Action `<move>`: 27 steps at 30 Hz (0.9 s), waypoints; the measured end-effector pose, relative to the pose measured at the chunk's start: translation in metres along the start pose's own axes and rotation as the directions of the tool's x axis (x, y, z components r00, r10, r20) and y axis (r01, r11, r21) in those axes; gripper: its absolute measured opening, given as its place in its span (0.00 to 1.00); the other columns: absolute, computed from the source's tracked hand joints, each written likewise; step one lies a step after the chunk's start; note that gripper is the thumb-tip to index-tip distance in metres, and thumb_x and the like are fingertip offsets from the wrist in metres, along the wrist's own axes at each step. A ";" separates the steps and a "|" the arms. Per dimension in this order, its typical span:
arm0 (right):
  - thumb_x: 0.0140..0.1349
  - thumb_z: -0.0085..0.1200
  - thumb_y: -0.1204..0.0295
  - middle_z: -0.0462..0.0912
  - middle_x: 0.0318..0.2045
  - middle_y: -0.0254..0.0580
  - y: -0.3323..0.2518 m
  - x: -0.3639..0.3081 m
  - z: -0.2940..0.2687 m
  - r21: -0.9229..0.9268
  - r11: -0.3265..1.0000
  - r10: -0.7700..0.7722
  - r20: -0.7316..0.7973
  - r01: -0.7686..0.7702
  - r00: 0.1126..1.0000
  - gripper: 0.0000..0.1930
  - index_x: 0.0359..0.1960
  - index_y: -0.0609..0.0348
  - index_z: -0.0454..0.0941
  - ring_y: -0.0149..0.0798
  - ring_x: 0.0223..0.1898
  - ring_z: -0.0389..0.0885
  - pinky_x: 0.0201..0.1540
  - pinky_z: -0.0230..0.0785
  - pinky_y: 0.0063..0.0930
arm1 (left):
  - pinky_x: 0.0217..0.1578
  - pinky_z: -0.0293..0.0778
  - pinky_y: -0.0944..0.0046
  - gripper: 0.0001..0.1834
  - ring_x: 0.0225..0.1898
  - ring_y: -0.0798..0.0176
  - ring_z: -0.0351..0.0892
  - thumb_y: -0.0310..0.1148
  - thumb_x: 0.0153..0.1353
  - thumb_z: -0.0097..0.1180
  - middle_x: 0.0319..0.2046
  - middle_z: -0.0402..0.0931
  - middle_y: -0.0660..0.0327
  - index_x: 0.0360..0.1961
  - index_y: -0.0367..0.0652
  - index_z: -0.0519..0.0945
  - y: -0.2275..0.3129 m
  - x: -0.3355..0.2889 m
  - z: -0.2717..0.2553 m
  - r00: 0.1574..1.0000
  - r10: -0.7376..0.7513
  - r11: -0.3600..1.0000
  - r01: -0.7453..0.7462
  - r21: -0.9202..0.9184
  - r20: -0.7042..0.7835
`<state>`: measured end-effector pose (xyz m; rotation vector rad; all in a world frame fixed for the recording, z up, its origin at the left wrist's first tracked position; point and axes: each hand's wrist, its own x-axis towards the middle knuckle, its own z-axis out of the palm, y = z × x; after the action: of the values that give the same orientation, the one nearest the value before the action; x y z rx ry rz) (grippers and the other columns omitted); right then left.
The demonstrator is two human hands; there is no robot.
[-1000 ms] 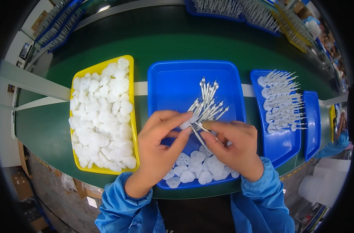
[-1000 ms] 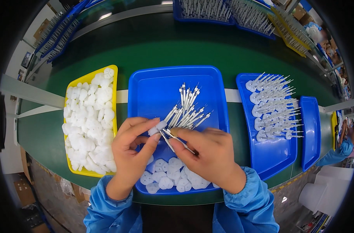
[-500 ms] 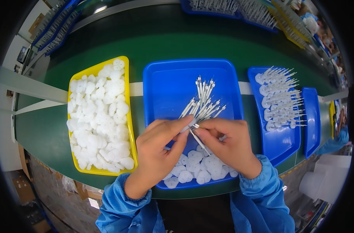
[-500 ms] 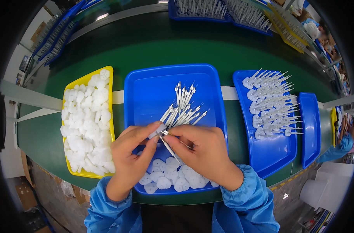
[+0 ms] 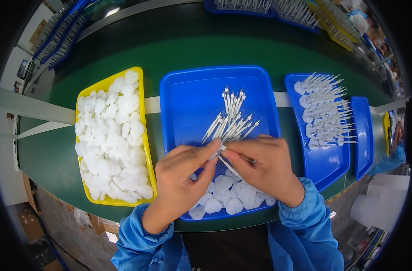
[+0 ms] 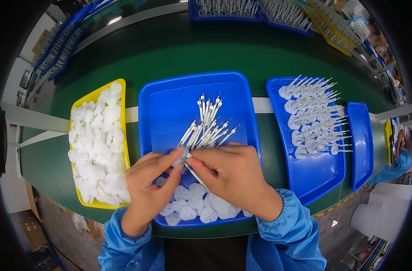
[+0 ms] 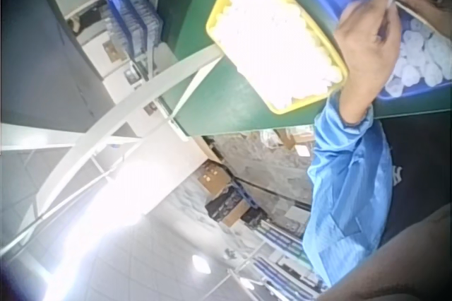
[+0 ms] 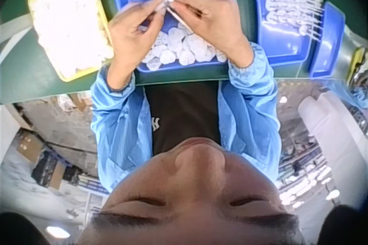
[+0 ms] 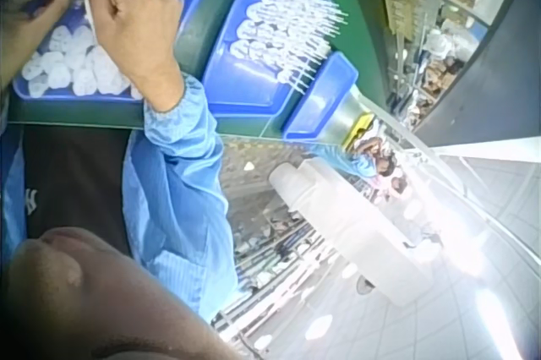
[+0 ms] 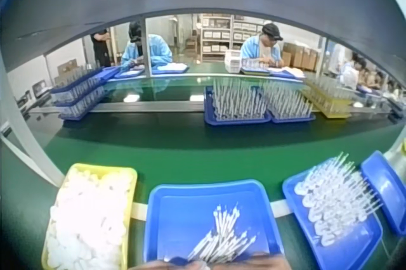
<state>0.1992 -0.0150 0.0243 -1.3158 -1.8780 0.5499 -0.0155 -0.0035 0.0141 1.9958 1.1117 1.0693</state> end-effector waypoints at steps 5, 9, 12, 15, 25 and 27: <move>0.62 0.77 0.70 0.87 0.23 0.34 -0.005 -0.001 -0.003 -0.012 1.000 0.010 -0.017 -0.010 1.000 0.08 0.40 0.54 0.92 0.38 0.22 0.85 0.30 0.72 0.32 | 0.39 0.85 0.62 0.27 0.40 0.58 0.90 0.19 0.61 0.76 0.47 0.91 0.50 0.63 0.38 0.88 0.003 0.001 0.006 0.986 -0.166 0.942 0.157 -0.297 -0.006; 0.57 0.78 0.71 0.90 0.32 0.31 -0.002 -0.005 -0.012 -0.136 0.986 -0.097 -0.033 0.092 0.995 0.14 0.46 0.51 0.92 0.38 0.32 0.87 0.38 0.74 0.33 | 0.40 0.85 0.65 0.28 0.47 0.61 0.88 0.22 0.60 0.79 0.56 0.86 0.51 0.63 0.40 0.87 -0.004 -0.002 0.000 0.974 -0.203 0.909 0.224 -0.352 0.097; 0.52 0.77 0.72 0.90 0.42 0.33 -0.002 -0.011 -0.015 -0.205 0.963 -0.201 -0.099 0.178 0.975 0.21 0.51 0.48 0.92 0.40 0.41 0.87 0.45 0.75 0.36 | 0.42 0.82 0.71 0.29 0.45 0.67 0.85 0.19 0.58 0.78 0.60 0.84 0.53 0.62 0.39 0.88 0.001 0.001 -0.003 0.988 -0.145 0.949 0.154 -0.276 0.053; 0.51 0.75 0.74 0.89 0.46 0.35 0.000 -0.013 -0.015 -0.295 0.903 -0.327 0.001 0.312 0.945 0.25 0.55 0.48 0.92 0.42 0.43 0.86 0.47 0.74 0.38 | 0.41 0.82 0.71 0.30 0.44 0.67 0.84 0.19 0.57 0.78 0.61 0.83 0.53 0.63 0.40 0.88 -0.002 0.000 -0.001 0.994 -0.096 0.962 0.106 -0.253 0.052; 0.50 0.72 0.77 0.88 0.50 0.37 -0.002 -0.012 -0.017 -0.141 0.969 -0.204 -0.012 0.201 0.979 0.27 0.56 0.49 0.92 0.42 0.44 0.87 0.48 0.75 0.40 | 0.44 0.86 0.68 0.34 0.57 0.60 0.86 0.15 0.61 0.72 0.63 0.82 0.49 0.70 0.40 0.84 -0.001 0.001 0.000 0.977 -0.119 0.910 0.179 -0.374 0.177; 0.50 0.72 0.77 0.88 0.51 0.38 -0.002 -0.014 -0.020 -0.140 0.962 -0.235 0.010 0.234 0.972 0.25 0.54 0.49 0.93 0.43 0.45 0.87 0.49 0.75 0.40 | 0.44 0.86 0.68 0.31 0.57 0.61 0.86 0.15 0.62 0.71 0.64 0.82 0.48 0.68 0.39 0.85 0.003 0.003 0.000 0.975 -0.122 0.896 0.190 -0.401 0.188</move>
<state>0.2164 -0.0304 0.0328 -1.1573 -2.0629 0.2940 -0.0137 -0.0023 0.0174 1.5921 0.8562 0.9513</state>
